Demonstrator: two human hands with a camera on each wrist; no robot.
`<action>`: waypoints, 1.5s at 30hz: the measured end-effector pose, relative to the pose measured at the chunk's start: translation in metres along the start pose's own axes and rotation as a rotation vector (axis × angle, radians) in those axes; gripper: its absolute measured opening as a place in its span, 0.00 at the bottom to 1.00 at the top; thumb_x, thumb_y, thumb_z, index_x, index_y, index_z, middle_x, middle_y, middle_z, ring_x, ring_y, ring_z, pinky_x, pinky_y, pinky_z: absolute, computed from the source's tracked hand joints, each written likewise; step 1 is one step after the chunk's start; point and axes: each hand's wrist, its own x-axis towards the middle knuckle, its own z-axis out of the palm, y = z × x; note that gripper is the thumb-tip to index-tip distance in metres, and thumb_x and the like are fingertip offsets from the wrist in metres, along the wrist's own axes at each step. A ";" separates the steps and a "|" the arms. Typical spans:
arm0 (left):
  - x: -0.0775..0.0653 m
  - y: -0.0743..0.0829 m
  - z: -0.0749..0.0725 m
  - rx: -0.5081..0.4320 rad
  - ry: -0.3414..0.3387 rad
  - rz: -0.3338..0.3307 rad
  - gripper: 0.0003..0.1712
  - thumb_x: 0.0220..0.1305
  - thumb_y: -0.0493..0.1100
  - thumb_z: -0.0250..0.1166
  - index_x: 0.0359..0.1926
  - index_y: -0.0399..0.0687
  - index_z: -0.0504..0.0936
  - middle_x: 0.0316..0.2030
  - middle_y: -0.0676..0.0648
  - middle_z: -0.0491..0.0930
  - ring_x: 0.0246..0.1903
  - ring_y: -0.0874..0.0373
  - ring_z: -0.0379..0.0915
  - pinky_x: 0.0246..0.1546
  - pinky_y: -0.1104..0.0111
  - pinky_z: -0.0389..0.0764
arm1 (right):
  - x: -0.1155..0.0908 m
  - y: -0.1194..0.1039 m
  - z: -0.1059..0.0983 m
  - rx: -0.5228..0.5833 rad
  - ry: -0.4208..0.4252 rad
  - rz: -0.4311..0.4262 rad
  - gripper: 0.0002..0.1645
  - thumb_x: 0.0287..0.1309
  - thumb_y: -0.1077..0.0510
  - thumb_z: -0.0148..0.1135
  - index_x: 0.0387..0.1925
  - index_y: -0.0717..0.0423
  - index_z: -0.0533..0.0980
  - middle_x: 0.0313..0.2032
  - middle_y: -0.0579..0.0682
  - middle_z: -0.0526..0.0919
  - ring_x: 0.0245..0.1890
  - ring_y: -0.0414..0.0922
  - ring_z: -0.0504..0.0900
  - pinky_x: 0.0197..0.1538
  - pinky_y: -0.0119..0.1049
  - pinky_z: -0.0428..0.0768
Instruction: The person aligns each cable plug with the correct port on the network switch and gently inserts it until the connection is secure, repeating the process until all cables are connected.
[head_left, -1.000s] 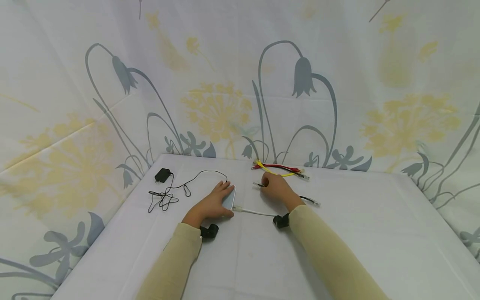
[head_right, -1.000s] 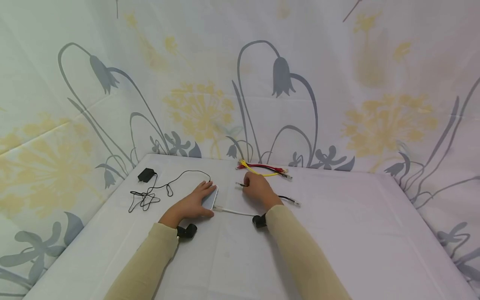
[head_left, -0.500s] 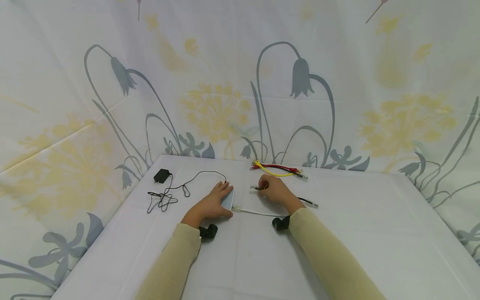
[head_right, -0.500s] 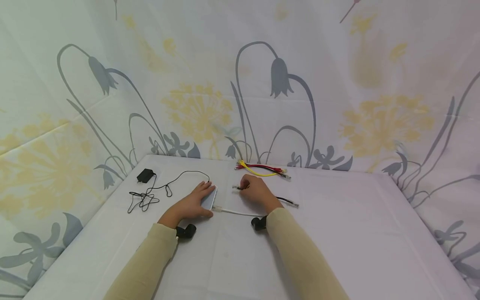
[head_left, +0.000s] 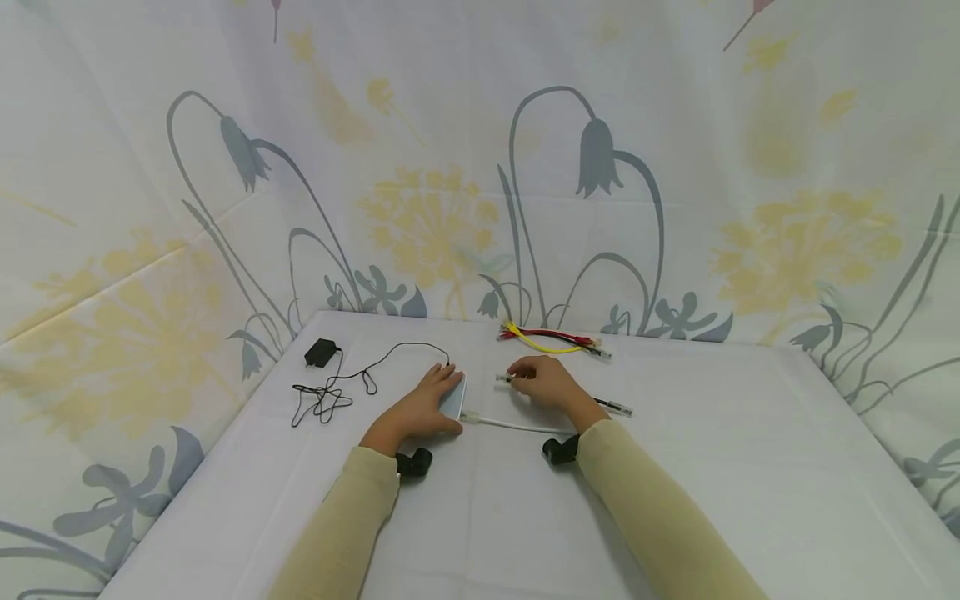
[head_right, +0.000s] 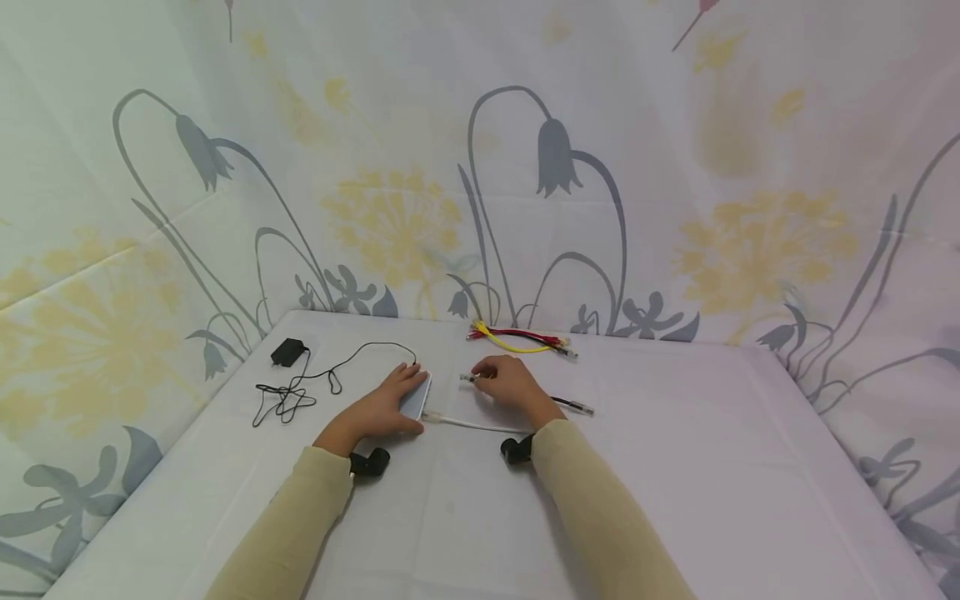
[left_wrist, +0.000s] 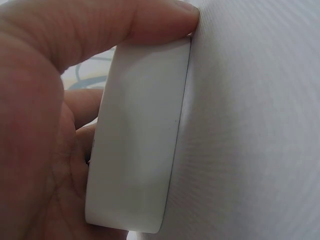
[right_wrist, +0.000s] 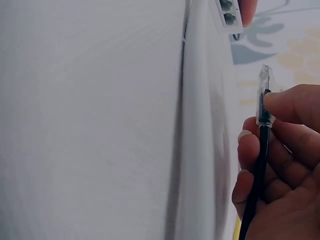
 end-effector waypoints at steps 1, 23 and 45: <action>0.000 -0.001 0.000 0.002 0.000 0.000 0.54 0.50 0.47 0.73 0.75 0.49 0.56 0.77 0.47 0.46 0.77 0.48 0.30 0.72 0.48 0.51 | -0.001 -0.001 0.000 -0.001 -0.006 0.011 0.15 0.60 0.51 0.60 0.47 0.48 0.81 0.41 0.47 0.83 0.40 0.43 0.77 0.47 0.40 0.75; -0.001 -0.003 0.001 0.000 0.008 -0.005 0.53 0.50 0.47 0.72 0.75 0.51 0.56 0.77 0.48 0.46 0.77 0.48 0.29 0.72 0.49 0.51 | -0.013 -0.016 0.011 0.038 -0.032 -0.026 0.09 0.60 0.53 0.64 0.42 0.48 0.81 0.36 0.45 0.82 0.34 0.40 0.77 0.40 0.33 0.76; 0.001 -0.002 0.000 0.011 0.001 0.013 0.54 0.49 0.47 0.73 0.75 0.48 0.56 0.77 0.46 0.46 0.77 0.47 0.29 0.73 0.49 0.50 | -0.023 -0.029 0.023 0.090 -0.003 -0.042 0.05 0.60 0.55 0.64 0.37 0.50 0.82 0.33 0.46 0.82 0.31 0.40 0.77 0.37 0.34 0.76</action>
